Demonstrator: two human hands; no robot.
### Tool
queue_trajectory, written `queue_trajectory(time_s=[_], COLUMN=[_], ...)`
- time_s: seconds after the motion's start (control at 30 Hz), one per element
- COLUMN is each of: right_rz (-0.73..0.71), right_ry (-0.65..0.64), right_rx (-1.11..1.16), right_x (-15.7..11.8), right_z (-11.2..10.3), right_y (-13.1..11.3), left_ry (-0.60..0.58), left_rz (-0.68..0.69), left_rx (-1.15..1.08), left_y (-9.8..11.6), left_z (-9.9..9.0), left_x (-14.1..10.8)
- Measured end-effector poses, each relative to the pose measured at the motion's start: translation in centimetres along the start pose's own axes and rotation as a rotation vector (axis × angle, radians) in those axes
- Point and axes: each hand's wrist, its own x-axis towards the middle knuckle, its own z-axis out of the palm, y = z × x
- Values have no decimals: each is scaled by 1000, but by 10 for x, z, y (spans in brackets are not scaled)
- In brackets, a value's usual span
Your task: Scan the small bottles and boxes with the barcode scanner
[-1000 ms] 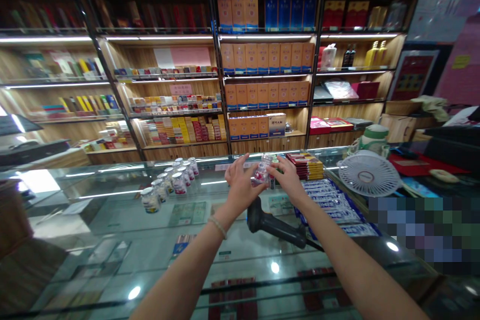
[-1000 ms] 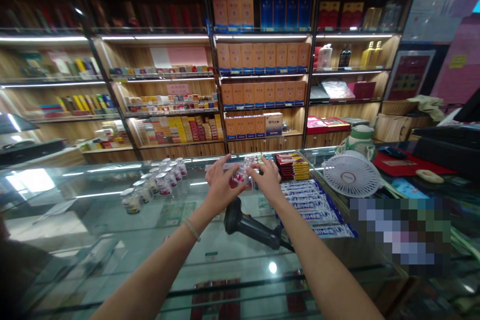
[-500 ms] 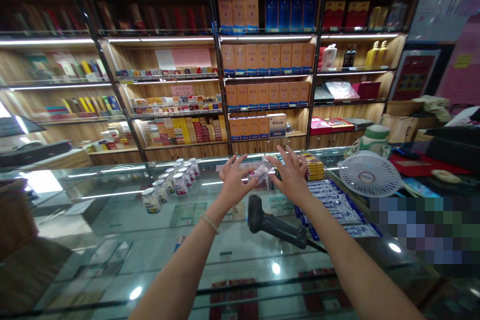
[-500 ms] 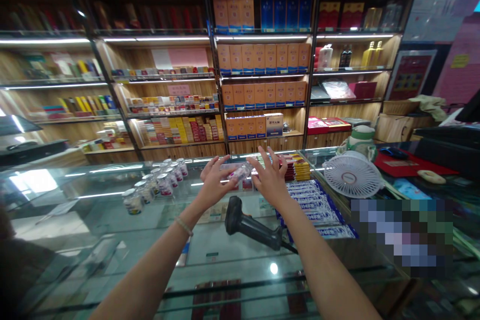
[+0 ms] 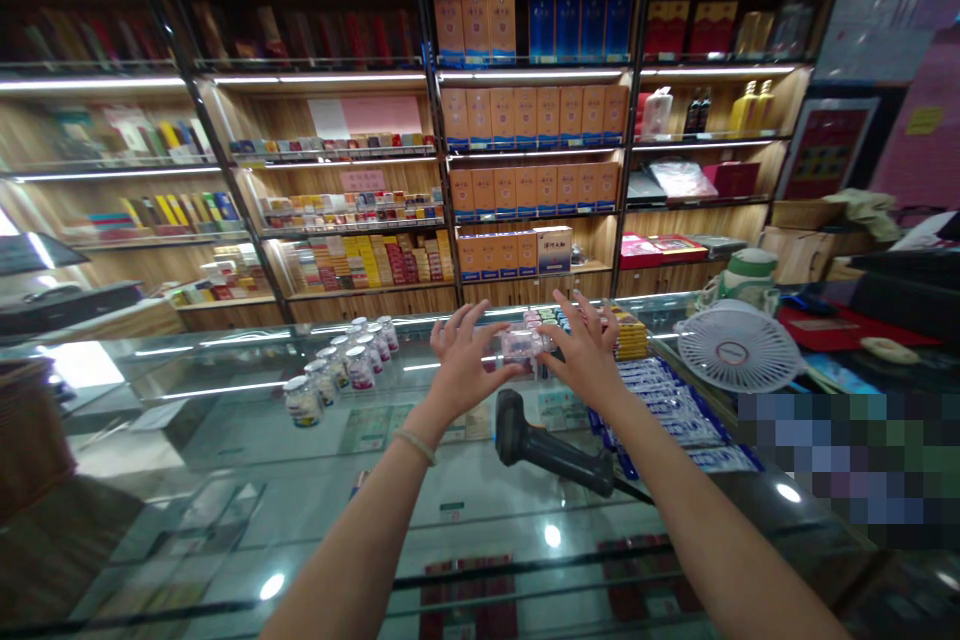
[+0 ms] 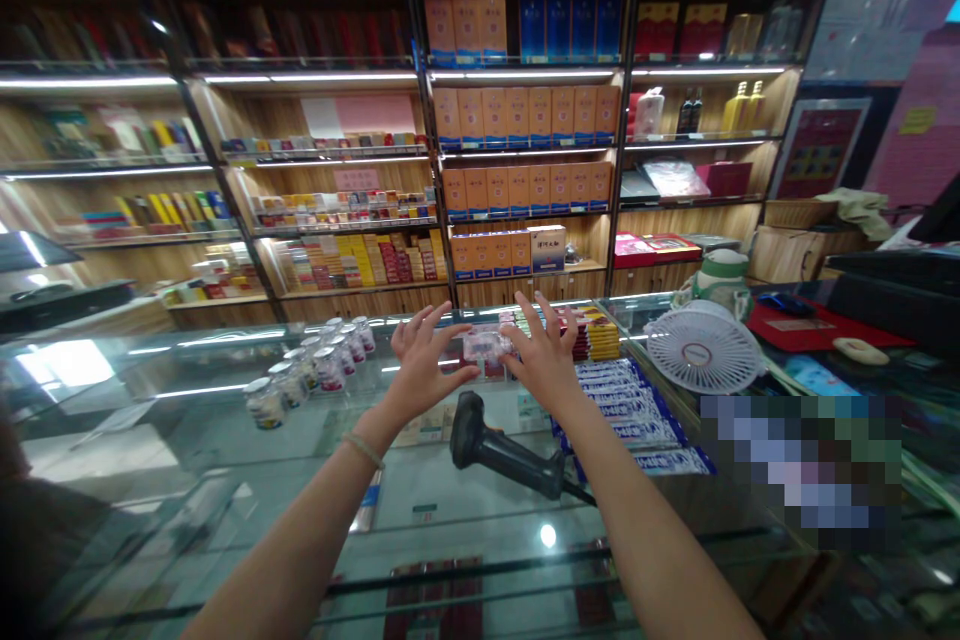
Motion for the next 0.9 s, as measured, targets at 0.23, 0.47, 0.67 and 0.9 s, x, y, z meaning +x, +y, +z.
queue_trajectory(time_s=[0.23,0.47,0.67,0.9], right_rz=[-20,-41,-99,18], right_ry=[-26,-44,-127,-196], right_rx=[3,-35,-67,-1], right_x=[-1,-2,8,-24], right_z=[-2,-10,-19,-42], right_y=[0,-7,-11,-33], left_ry=[34,49,48,101], left_rz=[53,86,91,43], left_rx=[168,144,115,117], left_y=[9,5,3,-4], left_z=[-4,-4,-1,1], left_x=[-3,-4,-6,-8])
